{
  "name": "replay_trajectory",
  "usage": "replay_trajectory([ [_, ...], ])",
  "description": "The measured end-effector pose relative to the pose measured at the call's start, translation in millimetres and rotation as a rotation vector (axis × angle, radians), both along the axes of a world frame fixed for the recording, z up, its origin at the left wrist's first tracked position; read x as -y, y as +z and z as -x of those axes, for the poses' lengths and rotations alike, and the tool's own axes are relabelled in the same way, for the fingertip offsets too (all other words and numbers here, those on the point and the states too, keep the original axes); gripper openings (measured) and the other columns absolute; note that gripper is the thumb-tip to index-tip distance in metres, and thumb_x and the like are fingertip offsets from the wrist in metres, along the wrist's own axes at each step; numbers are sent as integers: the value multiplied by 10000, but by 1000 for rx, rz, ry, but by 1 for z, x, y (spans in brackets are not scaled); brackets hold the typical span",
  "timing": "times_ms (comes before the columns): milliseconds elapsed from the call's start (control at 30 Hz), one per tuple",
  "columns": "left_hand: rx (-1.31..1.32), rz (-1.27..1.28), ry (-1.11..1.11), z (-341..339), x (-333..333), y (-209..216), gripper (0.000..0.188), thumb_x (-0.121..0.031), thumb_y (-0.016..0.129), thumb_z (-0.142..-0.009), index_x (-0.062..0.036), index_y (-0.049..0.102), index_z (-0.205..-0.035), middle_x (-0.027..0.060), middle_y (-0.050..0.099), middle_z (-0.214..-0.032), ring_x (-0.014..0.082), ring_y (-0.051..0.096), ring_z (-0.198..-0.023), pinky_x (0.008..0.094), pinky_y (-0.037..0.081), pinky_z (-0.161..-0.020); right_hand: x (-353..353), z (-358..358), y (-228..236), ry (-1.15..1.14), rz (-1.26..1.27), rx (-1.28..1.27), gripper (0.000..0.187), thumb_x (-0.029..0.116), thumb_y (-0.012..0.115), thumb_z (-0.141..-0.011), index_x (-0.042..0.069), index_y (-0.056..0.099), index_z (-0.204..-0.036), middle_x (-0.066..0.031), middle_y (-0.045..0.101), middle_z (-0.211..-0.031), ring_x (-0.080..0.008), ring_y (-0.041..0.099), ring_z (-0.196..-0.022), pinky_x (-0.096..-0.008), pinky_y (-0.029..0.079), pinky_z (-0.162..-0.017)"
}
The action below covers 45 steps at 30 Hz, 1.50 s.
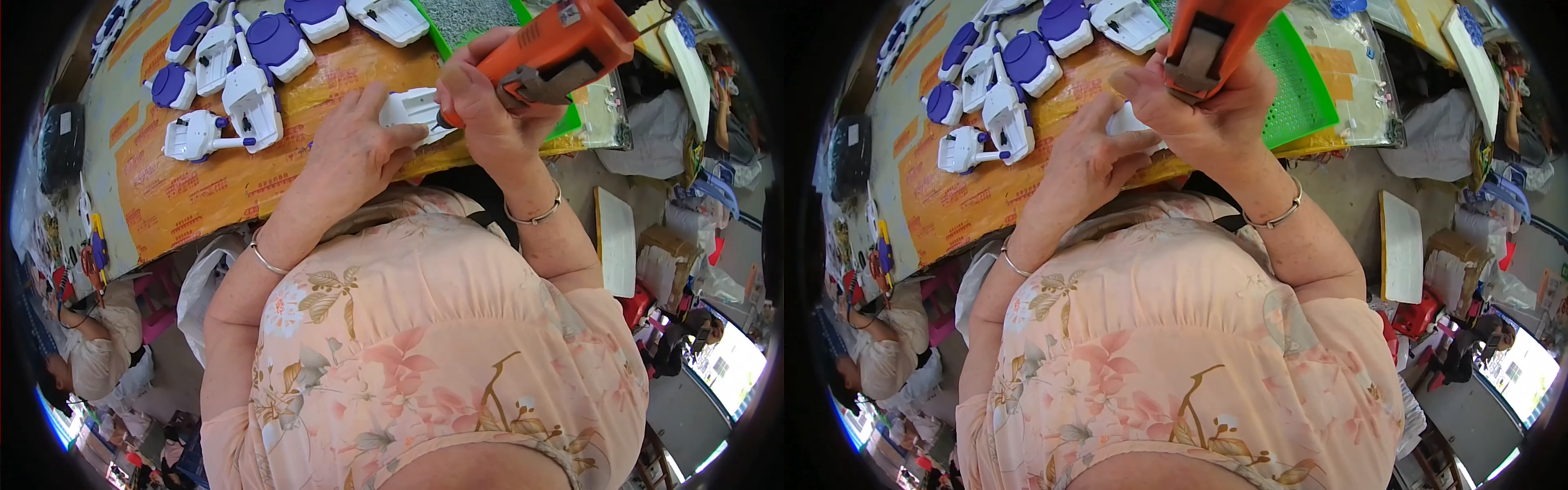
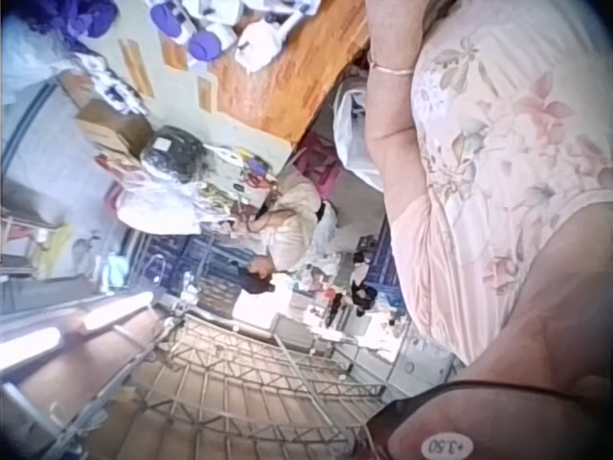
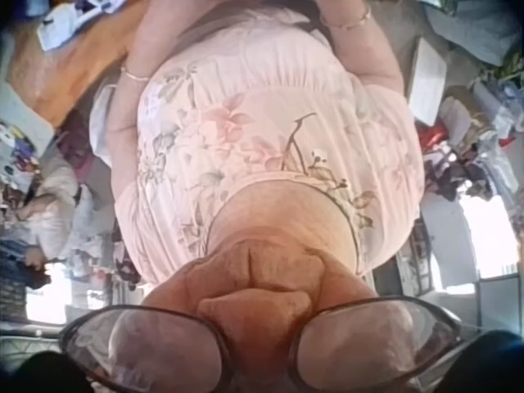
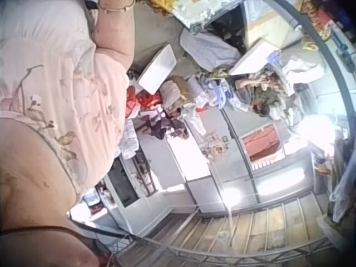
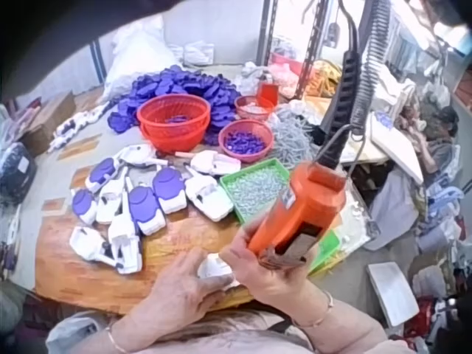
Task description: Using an electric screwdriver to assemble plastic toy components by securing internal parts and housings with screws.
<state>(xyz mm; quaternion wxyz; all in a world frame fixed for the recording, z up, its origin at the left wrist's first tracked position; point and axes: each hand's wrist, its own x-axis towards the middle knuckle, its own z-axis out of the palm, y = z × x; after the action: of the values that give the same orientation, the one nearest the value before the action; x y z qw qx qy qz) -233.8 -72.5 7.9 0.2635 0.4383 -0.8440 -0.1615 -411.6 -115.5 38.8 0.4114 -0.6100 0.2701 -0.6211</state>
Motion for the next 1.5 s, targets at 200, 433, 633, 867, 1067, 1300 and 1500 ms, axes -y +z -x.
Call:
replay_trajectory([
  [200,-26,8,8,1,1,-3,308,-116,792,-765,-167,780,-1068,143,526,-1034,346,564,-984,444,494,-822,-2,3,-6,-79,11,-154,186,-30,731,-864,-9,591,-984,-43,644,-787,-99,620,-637,-261,524,-568],
  [433,1,-12,40,0,0,0,325,-141,815,-753,-149,758,-1073,145,542,-1054,348,595,-949,435,523,-797,3,2,-7,9,29,68,247,-39,740,-865,-7,589,-1057,-50,647,-841,-112,627,-681,-271,517,-593],
  [633,15,-74,260,-4,-6,1,315,-304,812,-835,-46,710,-985,162,616,-913,343,654,-745,441,524,-638,17,33,20,-30,151,87,276,53,753,-905,-24,588,-1112,-90,649,-835,-172,631,-681,-333,530,-634],
  [867,64,-226,392,-11,-1,22,404,-371,769,-895,7,677,-787,169,617,-607,351,619,-559,434,483,-573,57,51,5,-275,72,137,242,68,762,-916,52,562,-1051,-29,635,-805,-87,600,-609,-241,481,-542],
  [1067,141,96,309,-18,0,18,447,-244,826,-802,-7,680,-1152,192,654,-1071,346,655,-956,437,512,-760,59,53,6,-270,-2,100,198,85,748,-933,58,575,-1026,-15,615,-707,-65,536,-510,-222,421,-461],
  [1300,51,-67,246,-17,0,2,625,-128,807,-776,-23,571,-1345,211,585,-1281,408,587,-1177,456,494,-970,62,51,-5,-261,26,110,174,94,733,-949,69,576,-1022,2,600,-698,-48,522,-518,-214,398,-464],
  [1500,-24,-182,75,-19,0,12,585,-79,793,-759,-33,608,-1311,193,574,-1344,403,558,-1249,447,458,-1053,61,51,-3,-260,-20,128,176,94,733,-947,69,574,-1020,7,599,-700,-45,509,-500,-210,392,-464],
])
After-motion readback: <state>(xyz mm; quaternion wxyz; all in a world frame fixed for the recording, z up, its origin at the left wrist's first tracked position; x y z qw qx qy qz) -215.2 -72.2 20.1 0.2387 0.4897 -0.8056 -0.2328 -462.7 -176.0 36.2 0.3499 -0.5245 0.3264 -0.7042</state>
